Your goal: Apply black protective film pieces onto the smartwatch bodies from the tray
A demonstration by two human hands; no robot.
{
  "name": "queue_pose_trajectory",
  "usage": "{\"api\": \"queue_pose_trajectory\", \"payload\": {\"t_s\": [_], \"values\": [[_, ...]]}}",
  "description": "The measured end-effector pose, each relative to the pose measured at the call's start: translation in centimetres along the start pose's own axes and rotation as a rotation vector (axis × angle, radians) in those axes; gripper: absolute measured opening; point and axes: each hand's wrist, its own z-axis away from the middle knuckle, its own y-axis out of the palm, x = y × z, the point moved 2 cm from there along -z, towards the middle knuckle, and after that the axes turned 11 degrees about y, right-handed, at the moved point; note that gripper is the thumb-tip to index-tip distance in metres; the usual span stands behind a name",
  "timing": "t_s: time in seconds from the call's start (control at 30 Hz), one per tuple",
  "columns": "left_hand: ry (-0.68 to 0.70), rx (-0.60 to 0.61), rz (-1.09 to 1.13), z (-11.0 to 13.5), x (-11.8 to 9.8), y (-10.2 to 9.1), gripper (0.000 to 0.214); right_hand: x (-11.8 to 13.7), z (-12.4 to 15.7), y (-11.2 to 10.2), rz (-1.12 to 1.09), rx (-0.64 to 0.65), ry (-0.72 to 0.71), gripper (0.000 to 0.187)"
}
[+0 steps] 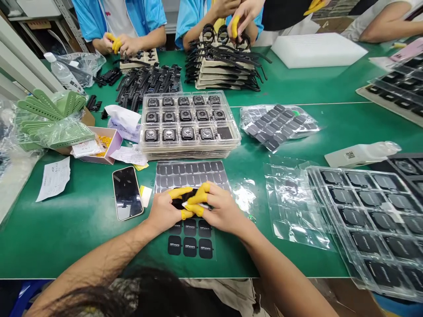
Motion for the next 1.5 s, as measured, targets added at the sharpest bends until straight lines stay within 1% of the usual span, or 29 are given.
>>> {"api": "queue_pose_trajectory", "payload": {"t_s": [0.03,0.1,0.13,0.17,0.2,0.27,0.3,0.33,0.37,0.43,0.5,0.53,0.57,0.6,0.63,0.7,0.73,0.77,0.8,0.87,0.97,1.07,1.17,1.23,1.3,1.37,1.4,1.47,1.5], "values": [[-0.001,0.000,0.001,0.0,0.0,0.0,0.049,-0.2,-0.1,-0.2,0.013,-0.030,0.053,0.015],[-0.035,-0.011,0.046,0.0,0.0,0.0,0.052,-0.5,-0.1,-0.5,0.063,-0.158,0.173,0.014],[-0.059,-0.019,0.074,0.0,0.0,0.1,0.054,-0.4,0.0,-0.6,0.069,-0.211,0.202,0.013],[-0.074,-0.025,0.092,0.0,0.1,0.1,0.056,-0.3,0.1,-0.5,0.053,-0.227,0.194,0.012],[-0.076,-0.029,0.095,0.0,0.1,0.1,0.057,0.0,0.2,-0.3,0.023,-0.207,0.158,0.011],[-0.055,-0.026,0.074,0.0,0.1,0.2,0.055,0.3,0.4,0.5,-0.012,-0.121,0.081,0.012],[-0.044,-0.026,0.065,0.1,0.1,0.2,0.054,0.1,0.5,0.6,0.013,-0.101,0.079,0.014],[-0.036,-0.029,0.061,0.2,0.1,0.2,0.054,-0.4,0.5,0.6,0.070,-0.112,0.116,0.016],[-0.033,-0.037,0.062,0.2,0.1,0.2,0.054,-1.1,0.6,0.2,0.152,-0.144,0.181,0.018],[-0.026,-0.060,0.058,0.4,0.2,0.2,0.054,-3.0,0.7,-1.4,0.329,-0.217,0.320,0.024],[0.008,-0.092,0.030,0.5,0.3,0.1,0.053,-4.4,0.8,-3.3,0.423,-0.272,0.383,0.026],[0.034,-0.107,0.014,0.5,0.3,0.1,0.051,-4.7,0.8,-4.1,0.407,-0.283,0.382,0.025],[0.060,-0.121,0.004,0.6,0.4,0.0,0.050,-4.8,0.9,-4.6,0.344,-0.276,0.369,0.025],[0.084,-0.131,0.000,0.6,0.4,0.0,0.050,-4.6,0.9,-4.7,0.244,-0.238,0.364,0.029],[0.105,-0.140,0.000,0.7,0.4,0.0,0.050,-4.3,0.9,-4.6,0.122,-0.168,0.374,0.036],[0.141,-0.150,0.001,0.8,0.5,0.0,0.051,-3.6,0.9,-3.5,-0.124,0.002,0.455,0.045],[0.157,-0.151,-0.004,0.8,0.5,0.0,0.050,-3.4,0.9,-2.9,-0.225,0.056,0.516,0.045],[0.172,-0.152,-0.014,0.8,0.4,-0.1,0.050,-3.2,0.9,-2.4,-0.302,0.079,0.577,0.043],[0.188,-0.153,-0.027,0.8,0.4,-0.1,0.050,-3.1,0.8,-2.1,-0.360,0.080,0.626,0.041],[0.218,-0.146,-0.048,0.6,0.3,-0.2,0.051,-3.1,0.7,-1.7,-0.434,0.060,0.681,0.042],[0.261,-0.142,-0.051,0.3,0.1,-0.4,0.050,-3.3,0.6,-2.0,-0.466,0.039,0.716,0.047],[0.277,-0.146,-0.060,0.1,0.0,-0.6,0.048,-3.4,0.7,-2.3,-0.473,0.049,0.749,0.050],[0.233,-0.133,-0.045,0.1,-0.1,-0.6,0.048,-3.6,0.7,-1.9,-0.519,0.055,0.771,0.049],[0.136,-0.117,0.018,0.1,-0.1,-0.6,0.051,-3.7,0.7,-1.5,-0.545,0.041,0.760,0.047],[0.009,-0.116,0.125,0.0,0.0,-0.5,0.058,-3.8,0.6,-1.5,-0.539,0.009,0.711,0.043],[-0.096,-0.123,0.236,-0.2,0.1,-0.5,0.066,-3.9,0.5,-2.0,-0.510,-0.036,0.627,0.039],[-0.126,-0.127,0.268,-0.3,0.2,-0.5,0.068,-3.8,0.4,-2.5,-0.514,-0.065,0.587,0.039],[-0.145,-0.123,0.256,-0.4,0.3,-0.5,0.068,-3.6,0.4,-3.8,-0.597,-0.131,0.526,0.043],[-0.140,-0.116,0.220,-0.4,0.3,-0.5,0.066,-3.4,0.3,-4.5,-0.665,-0.156,0.517,0.046]]}}
